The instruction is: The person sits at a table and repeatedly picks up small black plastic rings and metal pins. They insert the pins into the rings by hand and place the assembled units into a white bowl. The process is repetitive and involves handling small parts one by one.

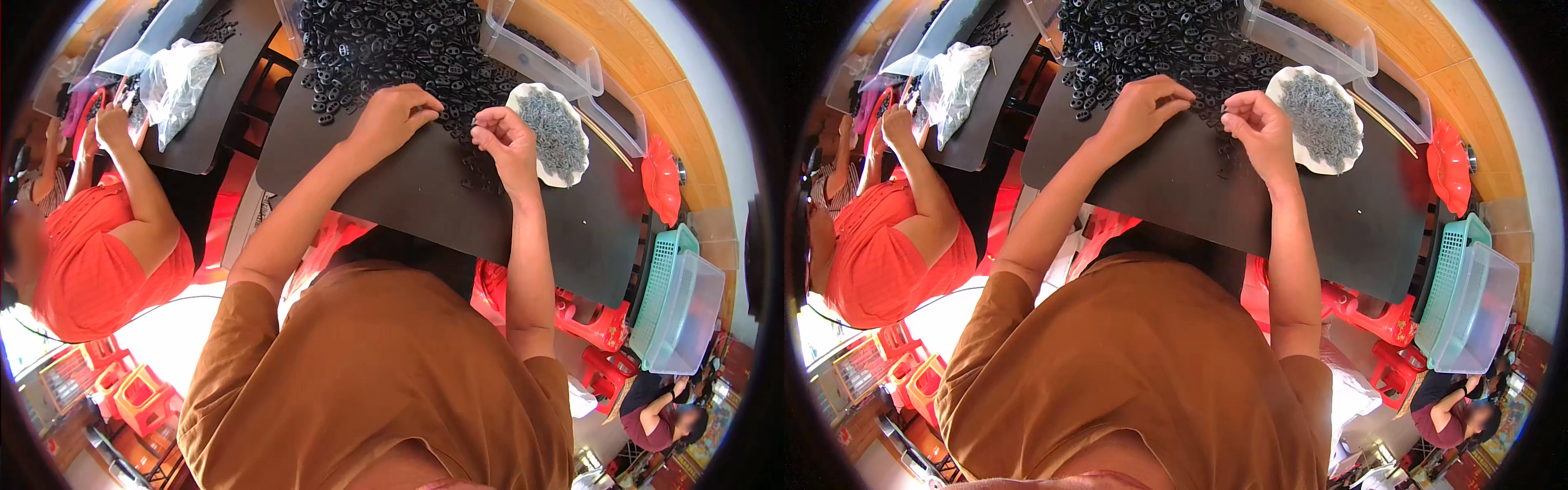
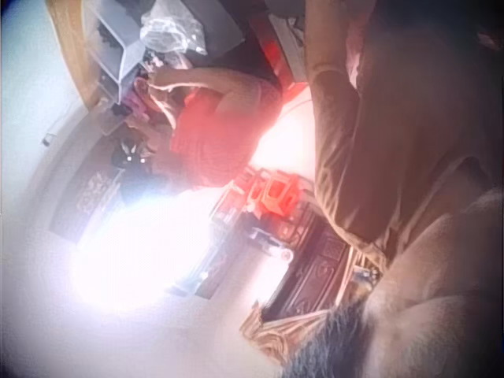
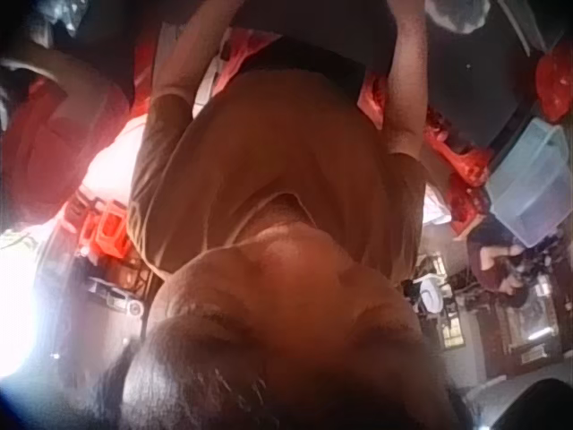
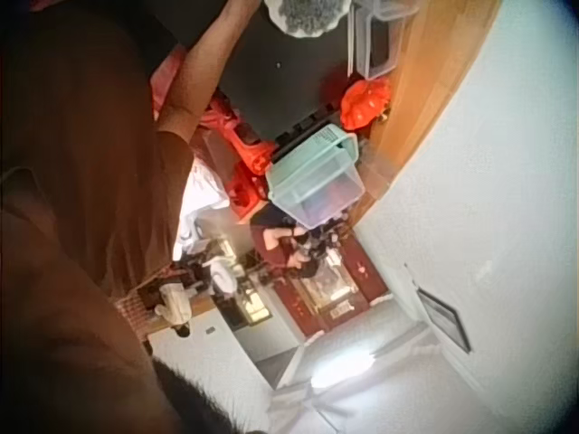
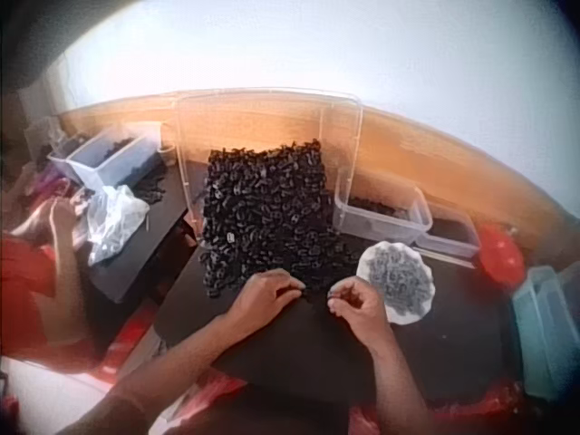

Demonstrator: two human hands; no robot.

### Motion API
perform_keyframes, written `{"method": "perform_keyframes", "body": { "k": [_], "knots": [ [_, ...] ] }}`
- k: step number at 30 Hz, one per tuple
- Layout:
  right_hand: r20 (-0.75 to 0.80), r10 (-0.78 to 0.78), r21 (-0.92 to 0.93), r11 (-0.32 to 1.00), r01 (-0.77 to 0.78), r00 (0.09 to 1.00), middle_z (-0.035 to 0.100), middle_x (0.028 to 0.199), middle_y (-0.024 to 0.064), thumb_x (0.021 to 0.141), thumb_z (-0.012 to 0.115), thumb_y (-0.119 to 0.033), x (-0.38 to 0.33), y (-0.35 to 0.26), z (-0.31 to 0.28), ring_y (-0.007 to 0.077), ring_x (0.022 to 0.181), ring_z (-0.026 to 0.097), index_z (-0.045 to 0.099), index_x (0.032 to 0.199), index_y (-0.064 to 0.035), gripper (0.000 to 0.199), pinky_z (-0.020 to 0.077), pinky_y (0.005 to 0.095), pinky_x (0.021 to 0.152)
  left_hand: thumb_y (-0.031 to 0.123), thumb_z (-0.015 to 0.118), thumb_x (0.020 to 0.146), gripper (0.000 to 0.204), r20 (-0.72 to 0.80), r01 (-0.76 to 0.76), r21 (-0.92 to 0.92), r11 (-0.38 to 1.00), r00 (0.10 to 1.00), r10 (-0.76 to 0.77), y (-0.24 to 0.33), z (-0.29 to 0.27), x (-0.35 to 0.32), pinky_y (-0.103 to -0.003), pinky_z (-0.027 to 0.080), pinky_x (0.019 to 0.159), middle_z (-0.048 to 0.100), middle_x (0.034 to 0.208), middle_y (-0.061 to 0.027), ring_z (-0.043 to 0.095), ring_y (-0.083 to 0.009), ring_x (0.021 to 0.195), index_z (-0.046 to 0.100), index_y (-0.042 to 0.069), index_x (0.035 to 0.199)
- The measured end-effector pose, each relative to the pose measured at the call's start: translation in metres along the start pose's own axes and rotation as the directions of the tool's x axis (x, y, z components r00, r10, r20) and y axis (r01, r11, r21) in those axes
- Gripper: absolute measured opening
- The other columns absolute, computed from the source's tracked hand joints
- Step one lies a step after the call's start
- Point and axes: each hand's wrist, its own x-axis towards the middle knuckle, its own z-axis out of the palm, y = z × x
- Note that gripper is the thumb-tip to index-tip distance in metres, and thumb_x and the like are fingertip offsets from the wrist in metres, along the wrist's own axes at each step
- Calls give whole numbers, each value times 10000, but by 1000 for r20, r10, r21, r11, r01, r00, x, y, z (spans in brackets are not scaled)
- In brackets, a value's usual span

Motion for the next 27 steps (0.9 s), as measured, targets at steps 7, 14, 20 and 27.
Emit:
{"method": "perform_keyframes", "body": {
  "k": [7, 14, 20, 27],
  "knots": [
    [-17, -15, 17, 1000, 15, 1000, 657, 853, -2, 867, 709, -22, -1, -2, -1, 71, 743, 615, 651, 985, -30, 132, 487, 215, 642, 155, 719, 833, 187, 14, -180, 291, 939, 983, 184, -9, 17, 8, -384, 533, 780, 669, 981, -89, 658, -300, 861, 715, 45, 984],
    [54, 22, -4, 1000, -21, 998, 652, 872, 2, 867, 698, -5, -3, 1, 6, 63, 761, 611, 653, 982, -29, 126, 491, 209, 666, 45, 745, 799, 175, 20, -1, -46, 999, 1000, 2, -9, 6, 0, -314, 535, 681, 665, 841, -100, 664, -189, 758, 694, 4, 961],
    [72, 60, -78, 995, -54, 996, 658, 884, 0, 862, 684, 18, -5, 4, 19, 60, 772, 611, 666, 1013, -25, 158, 505, 208, 711, 6, 748, 781, 149, 24, -48, -44, 998, 999, 49, -4, 12, -11, -306, 538, 669, 676, 855, -97, 668, -178, 736, 689, -5, 917],
    [29, -2, -37, 999, 3, 1000, 660, 877, -5, 858, 680, 33, -6, 4, 17, 51, 768, 602, 678, 1055, -31, 207, 501, 202, 707, 15, 708, 859, 107, 77, 188, -213, 959, 982, -175, 4, 9, -20, -280, 558, 727, 685, 924, -56, 678, -131, 830, 683, 14, 963]
  ]
}}
